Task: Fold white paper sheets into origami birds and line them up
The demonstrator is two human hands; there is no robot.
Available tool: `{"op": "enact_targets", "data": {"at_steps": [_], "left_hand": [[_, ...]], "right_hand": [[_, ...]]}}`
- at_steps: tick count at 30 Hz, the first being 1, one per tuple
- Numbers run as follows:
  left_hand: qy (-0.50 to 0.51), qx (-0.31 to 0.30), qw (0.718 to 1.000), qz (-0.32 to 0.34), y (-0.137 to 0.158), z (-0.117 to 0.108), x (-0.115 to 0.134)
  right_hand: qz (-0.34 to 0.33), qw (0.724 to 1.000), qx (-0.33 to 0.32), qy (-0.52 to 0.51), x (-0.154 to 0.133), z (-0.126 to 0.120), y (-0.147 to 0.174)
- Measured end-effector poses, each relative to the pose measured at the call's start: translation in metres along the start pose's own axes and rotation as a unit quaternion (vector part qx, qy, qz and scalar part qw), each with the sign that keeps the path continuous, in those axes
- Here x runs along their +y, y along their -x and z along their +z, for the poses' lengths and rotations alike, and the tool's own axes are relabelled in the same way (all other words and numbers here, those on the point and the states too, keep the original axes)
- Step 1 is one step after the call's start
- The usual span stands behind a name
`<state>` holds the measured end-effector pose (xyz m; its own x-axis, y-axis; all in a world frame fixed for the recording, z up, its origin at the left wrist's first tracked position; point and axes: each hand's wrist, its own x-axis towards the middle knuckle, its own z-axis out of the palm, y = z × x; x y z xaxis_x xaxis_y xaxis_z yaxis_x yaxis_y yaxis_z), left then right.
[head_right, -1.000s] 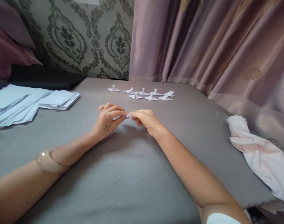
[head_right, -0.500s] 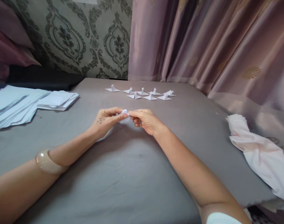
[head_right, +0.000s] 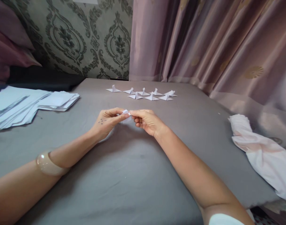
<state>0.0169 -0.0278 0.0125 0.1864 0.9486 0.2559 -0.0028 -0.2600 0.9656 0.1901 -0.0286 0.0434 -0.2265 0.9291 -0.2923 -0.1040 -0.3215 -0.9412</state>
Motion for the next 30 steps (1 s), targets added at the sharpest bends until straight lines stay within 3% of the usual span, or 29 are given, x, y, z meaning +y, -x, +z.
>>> {"op": "enact_targets", "data": {"at_steps": [7, 11, 21, 30], "left_hand": [[-0.165, 0.008, 0.978, 0.127, 0.000, -0.001, -0.004], [-0.150, -0.005, 0.982, 0.114, 0.000, -0.002, -0.003], [-0.076, 0.021, 0.994, 0.078, -0.001, -0.002, -0.006], [-0.083, 0.033, 0.992, 0.094, 0.000, -0.001, -0.006]], "right_hand": [[0.029, 0.998, 0.023, 0.052, -0.002, 0.003, 0.004], [0.036, 0.996, 0.039, 0.071, -0.004, 0.005, 0.007], [0.088, 0.995, -0.015, -0.034, -0.007, 0.001, 0.005], [0.111, 0.991, -0.002, -0.078, -0.010, 0.006, 0.005]]}}
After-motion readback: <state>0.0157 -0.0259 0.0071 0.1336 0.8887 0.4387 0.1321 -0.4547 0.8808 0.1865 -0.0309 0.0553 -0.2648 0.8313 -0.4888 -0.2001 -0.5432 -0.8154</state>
